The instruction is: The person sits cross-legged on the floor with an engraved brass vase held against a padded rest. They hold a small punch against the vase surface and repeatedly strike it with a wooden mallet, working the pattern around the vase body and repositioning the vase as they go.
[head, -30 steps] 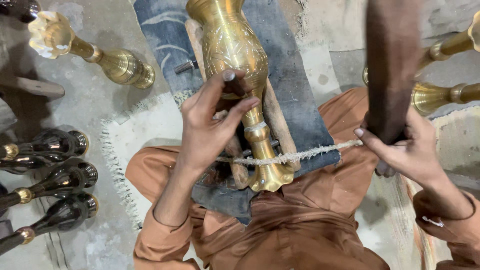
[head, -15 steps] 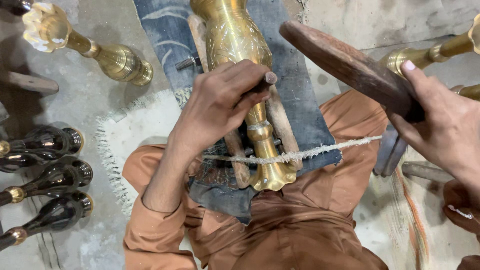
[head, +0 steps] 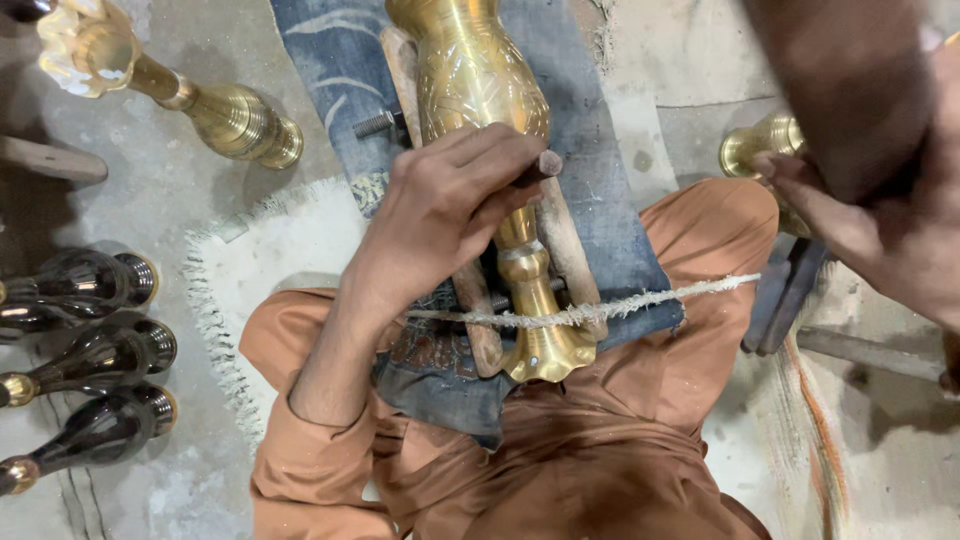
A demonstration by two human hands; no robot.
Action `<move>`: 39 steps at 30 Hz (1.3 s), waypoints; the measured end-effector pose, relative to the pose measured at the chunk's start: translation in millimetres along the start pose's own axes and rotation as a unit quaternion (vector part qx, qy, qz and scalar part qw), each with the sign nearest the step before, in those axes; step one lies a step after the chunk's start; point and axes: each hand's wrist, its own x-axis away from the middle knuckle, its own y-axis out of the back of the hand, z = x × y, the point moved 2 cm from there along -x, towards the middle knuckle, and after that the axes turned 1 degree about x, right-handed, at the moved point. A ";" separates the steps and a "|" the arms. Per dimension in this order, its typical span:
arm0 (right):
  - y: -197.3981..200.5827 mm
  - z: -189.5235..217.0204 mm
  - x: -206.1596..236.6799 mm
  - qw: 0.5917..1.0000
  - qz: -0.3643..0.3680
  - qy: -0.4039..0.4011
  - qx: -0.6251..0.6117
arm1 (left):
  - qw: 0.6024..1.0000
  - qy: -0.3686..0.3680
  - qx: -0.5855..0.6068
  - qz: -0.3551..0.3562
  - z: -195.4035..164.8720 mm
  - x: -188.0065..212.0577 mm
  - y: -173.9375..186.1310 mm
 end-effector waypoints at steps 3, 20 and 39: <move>7.0 9.8 -28.5 0.996 0.048 0.062 0.036 | 0.998 0.037 0.017 -0.054 -2.9 6.6 -6.8; 28.8 73.0 -97.6 0.975 0.117 -0.182 0.051 | 0.917 0.180 0.103 -0.342 -20.4 45.5 -57.6; -1.6 21.6 -10.8 1.000 0.003 0.014 0.008 | 0.998 0.035 0.007 -0.044 -10.3 0.6 -9.1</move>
